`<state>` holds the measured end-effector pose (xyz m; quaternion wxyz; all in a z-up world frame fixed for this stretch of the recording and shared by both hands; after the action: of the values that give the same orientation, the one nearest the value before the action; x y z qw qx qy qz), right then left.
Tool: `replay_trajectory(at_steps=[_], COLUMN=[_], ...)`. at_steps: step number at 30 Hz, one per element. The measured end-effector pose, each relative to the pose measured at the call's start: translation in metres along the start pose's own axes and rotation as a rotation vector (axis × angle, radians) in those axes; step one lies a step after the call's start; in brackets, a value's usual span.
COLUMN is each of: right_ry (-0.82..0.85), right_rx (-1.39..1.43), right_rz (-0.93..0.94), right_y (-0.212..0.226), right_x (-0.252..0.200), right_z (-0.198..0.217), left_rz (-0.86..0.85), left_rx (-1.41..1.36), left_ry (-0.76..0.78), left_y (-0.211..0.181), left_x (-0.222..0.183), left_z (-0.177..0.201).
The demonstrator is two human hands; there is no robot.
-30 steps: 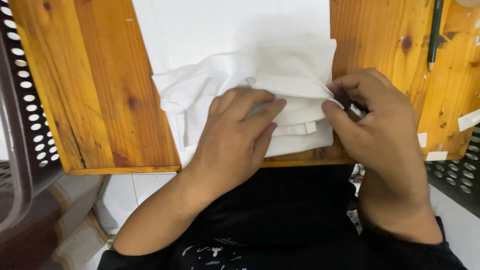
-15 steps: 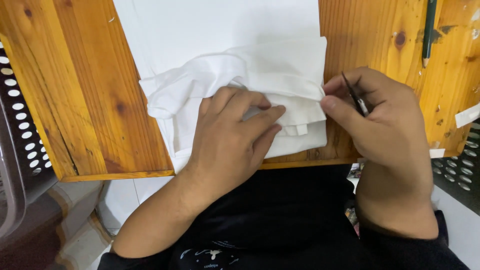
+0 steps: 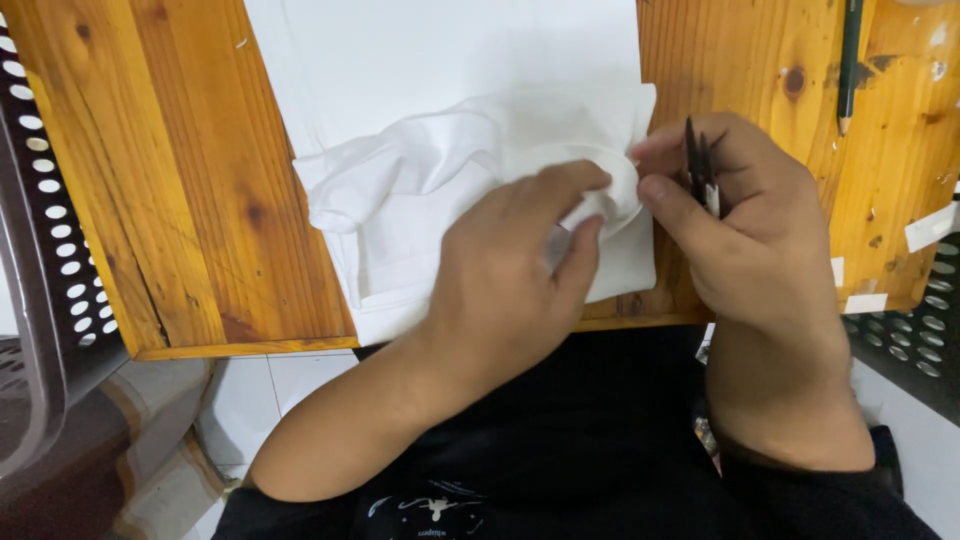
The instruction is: Trimming loose threads from a white garment using thread snips on a wooden workbench.
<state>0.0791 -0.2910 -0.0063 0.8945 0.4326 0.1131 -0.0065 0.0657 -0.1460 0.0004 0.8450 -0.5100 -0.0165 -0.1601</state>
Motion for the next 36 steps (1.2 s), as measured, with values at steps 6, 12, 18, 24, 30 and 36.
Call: replay_trajectory(at_steps=[6,12,18,24,30,36], right_ry=[-0.052,-0.051,-0.138,-0.129,-0.121,-0.013], right_rx=[0.253,0.502,0.229,-0.281,-0.365,-0.27], right_rz=[0.06,0.096,0.017,0.252,0.278,0.18], right_y=[-0.012,-0.015,-0.008,-0.017,-0.019,-0.02], right_x=[-0.004,-0.001,-0.005,-0.016,-0.02,-0.014], right_z=[-0.004,-0.011,-0.011,-0.011,-0.008,-0.005], left_rz=[0.034,-0.027,-0.095,-0.022,-0.052,-0.076], left_rx=[-0.145,-0.218,-0.025,-0.134,-0.145,-0.001], left_ry=[-0.029,0.07,0.152,0.274,0.239,0.196], left_y=[0.006,0.013,0.011,0.018,0.022,0.025], left_x=[0.006,0.007,-0.001,-0.004,-0.003,0.004], left_z=[0.019,0.015,0.009,0.012,0.018,0.029])
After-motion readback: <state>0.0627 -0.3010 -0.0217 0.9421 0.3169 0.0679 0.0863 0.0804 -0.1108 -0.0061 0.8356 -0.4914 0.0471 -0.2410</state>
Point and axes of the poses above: each hand's wrist, its own x-axis towards the middle knuckle, its own z-axis out of the back of the hand, y = z × x, the point moved 4 cm from there along x, towards the middle knuckle, and after that the axes turned 3 degrees about -x, right-handed, at the moved point
